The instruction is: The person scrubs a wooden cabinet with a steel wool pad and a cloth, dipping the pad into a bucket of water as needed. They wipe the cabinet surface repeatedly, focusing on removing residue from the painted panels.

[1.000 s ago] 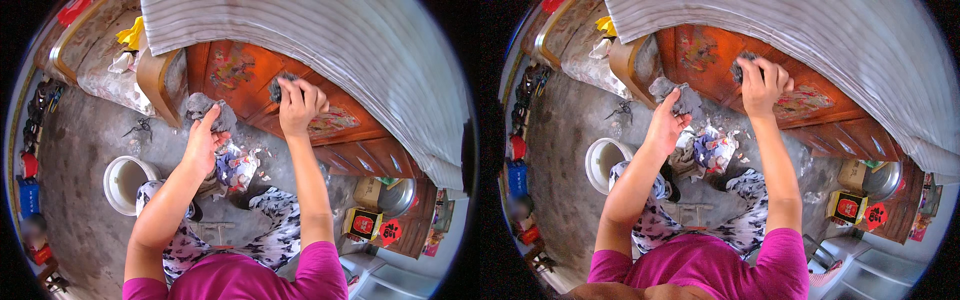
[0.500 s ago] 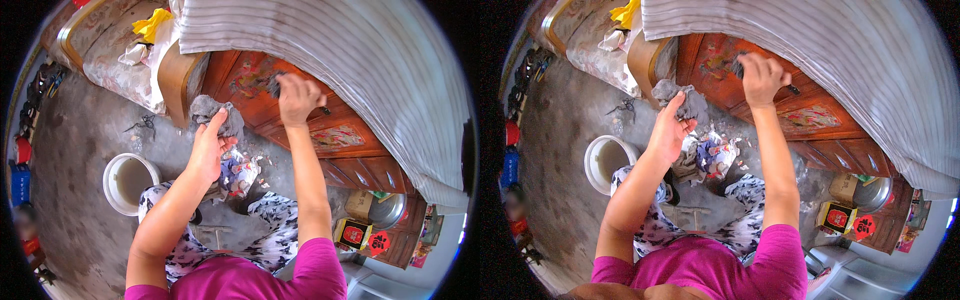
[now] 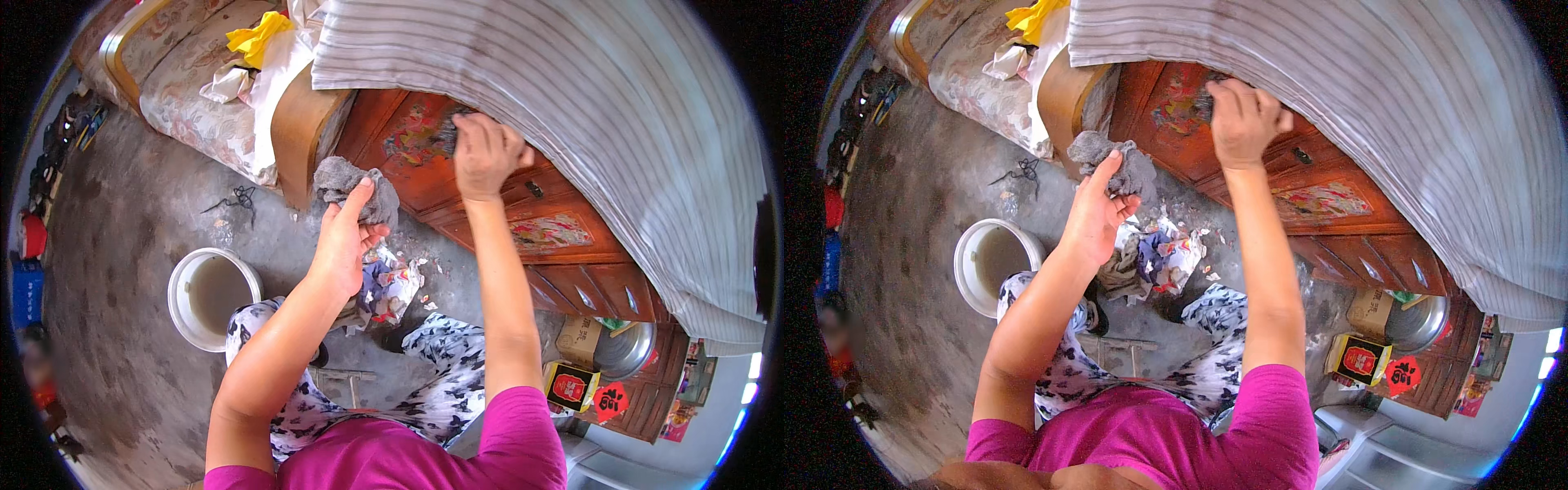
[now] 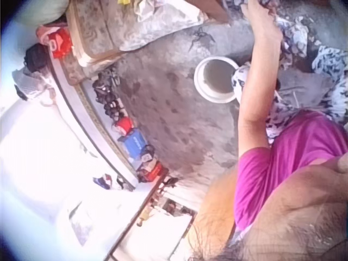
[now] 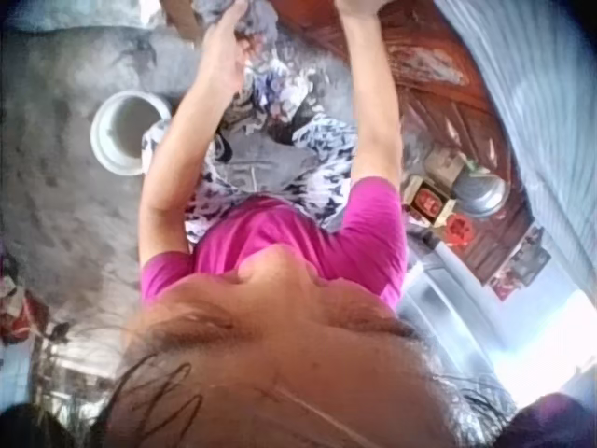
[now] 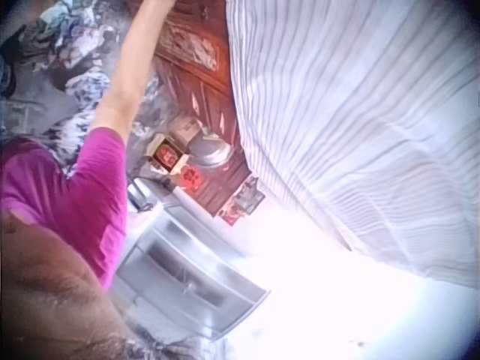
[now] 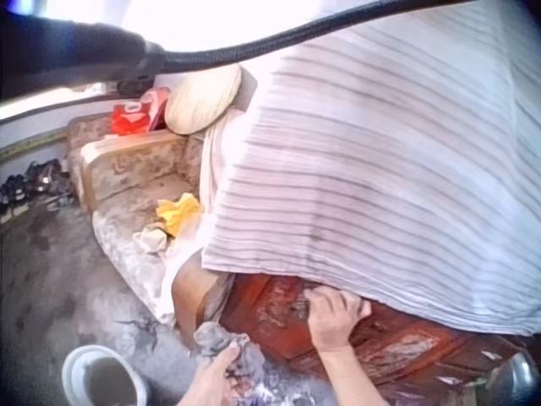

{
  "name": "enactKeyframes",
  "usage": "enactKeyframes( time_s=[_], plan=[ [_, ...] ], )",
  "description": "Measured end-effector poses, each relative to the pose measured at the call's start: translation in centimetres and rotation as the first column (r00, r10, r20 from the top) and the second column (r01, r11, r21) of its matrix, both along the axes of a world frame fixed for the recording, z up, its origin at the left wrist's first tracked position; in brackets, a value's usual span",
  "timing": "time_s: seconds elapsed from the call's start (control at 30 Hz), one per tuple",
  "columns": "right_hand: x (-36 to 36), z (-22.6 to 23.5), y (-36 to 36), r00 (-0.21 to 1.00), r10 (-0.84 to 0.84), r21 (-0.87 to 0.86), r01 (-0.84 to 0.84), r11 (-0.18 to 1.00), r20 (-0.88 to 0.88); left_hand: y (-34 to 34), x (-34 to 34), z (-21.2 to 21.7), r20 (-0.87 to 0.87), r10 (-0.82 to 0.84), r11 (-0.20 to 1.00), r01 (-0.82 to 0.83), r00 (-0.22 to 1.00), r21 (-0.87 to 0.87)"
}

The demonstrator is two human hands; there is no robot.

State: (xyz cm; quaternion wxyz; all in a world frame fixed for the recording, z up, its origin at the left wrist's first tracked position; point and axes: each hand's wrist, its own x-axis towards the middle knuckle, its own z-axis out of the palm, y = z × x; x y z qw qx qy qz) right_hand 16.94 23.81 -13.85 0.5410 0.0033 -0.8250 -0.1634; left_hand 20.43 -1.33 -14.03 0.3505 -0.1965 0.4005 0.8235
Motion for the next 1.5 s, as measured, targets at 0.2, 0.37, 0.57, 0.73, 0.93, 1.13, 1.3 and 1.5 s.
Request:
enactKeyframes(
  time_s=[0.2,0.37,0.57,0.73,0.93,1.13,1.3,1.5],
  plan=[
    [0.5,-3.7,0.4,0.941,0.066,0.155,-0.124,0.98,0.332,0.8,0.2,-0.3,0.013,-0.002,1.0,0.002,1.0,0.002],
    [0.8,0.0,0.6,0.999,0.009,-0.047,-0.007,0.999,0.045,0.4,0.4,-0.1,0.013,-0.007,1.0,0.007,1.0,-0.026],
    [-1.6,-2.4,-0.6,0.97,0.043,0.082,-0.065,0.995,0.239,1.9,0.2,0.2,-0.017,0.001,1.0,-0.001,1.0,-0.001],
    [1.2,1.1,1.1,0.996,-0.034,0.072,0.028,0.997,0.084,1.4,0.8,0.7,0.011,-0.019,1.0,0.019,1.0,0.005],
    [-2.0,1.1,-0.2,0.997,0.045,0.116,-0.052,0.992,0.062,2.1,0.5,0.9,-0.01,0.005,1.0,-0.005,1.0,0.009],
    [1.9,3.3,2.1,0.996,0.018,0.161,-0.032,0.986,0.088,2.0,1.2,1.0,0.016,-0.054,0.998,0.054,0.998,-0.009],
    [-3.0,2.5,-1.0,0.977,0.07,0.185,-0.108,0.977,0.203,2.1,0.8,1.1,0.008,0.014,0.999,-0.014,1.0,-0.037],
    [2.8,3.7,1.9,0.99,-0.014,0.176,-0.011,0.984,0.138,1.9,1.1,0.7,0.011,-0.043,0.999,0.043,0.999,-0.007]
  ],
)
